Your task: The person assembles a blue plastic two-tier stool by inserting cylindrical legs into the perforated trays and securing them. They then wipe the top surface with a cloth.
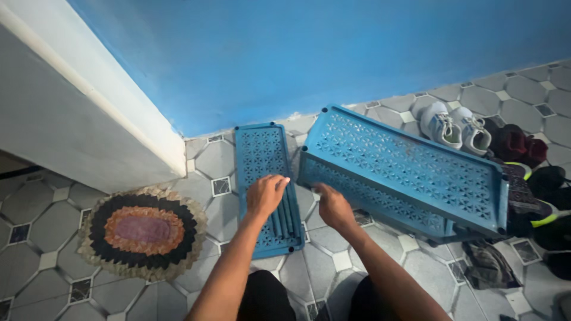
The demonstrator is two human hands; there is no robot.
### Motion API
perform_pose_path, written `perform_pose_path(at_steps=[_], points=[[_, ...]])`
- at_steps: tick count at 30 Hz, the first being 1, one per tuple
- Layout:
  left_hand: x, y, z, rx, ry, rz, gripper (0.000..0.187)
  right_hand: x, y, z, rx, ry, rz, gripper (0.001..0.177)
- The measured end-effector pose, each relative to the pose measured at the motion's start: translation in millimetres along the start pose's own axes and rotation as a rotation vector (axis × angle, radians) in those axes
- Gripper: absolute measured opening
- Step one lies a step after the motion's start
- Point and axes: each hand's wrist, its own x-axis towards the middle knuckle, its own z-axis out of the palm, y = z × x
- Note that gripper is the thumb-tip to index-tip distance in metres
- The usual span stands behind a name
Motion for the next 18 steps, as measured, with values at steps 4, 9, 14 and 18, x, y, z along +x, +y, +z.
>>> perform_pose_path(at_steps=[4, 9, 14, 18], points=[[1, -53, 57, -0.141, 0.275, 0.102, 0.039, -1, 12, 39, 0.031, -0.047, 0.065, 0.038], [-2, -100, 112, -0.063, 0.070, -0.089, 0.051, -4, 32, 87, 0.014, -0.154, 0.131, 0.040], [-14, -114, 136, -0.014, -0.124, -0.235, 0.072, -8, 56, 139, 0.079, -0.238, 0.142, 0.048], [-18, -112, 145, -0.005, -0.313, -0.402, 0.072, -16, 71, 170, 0.036, -0.437, 0.304, 0.059]])
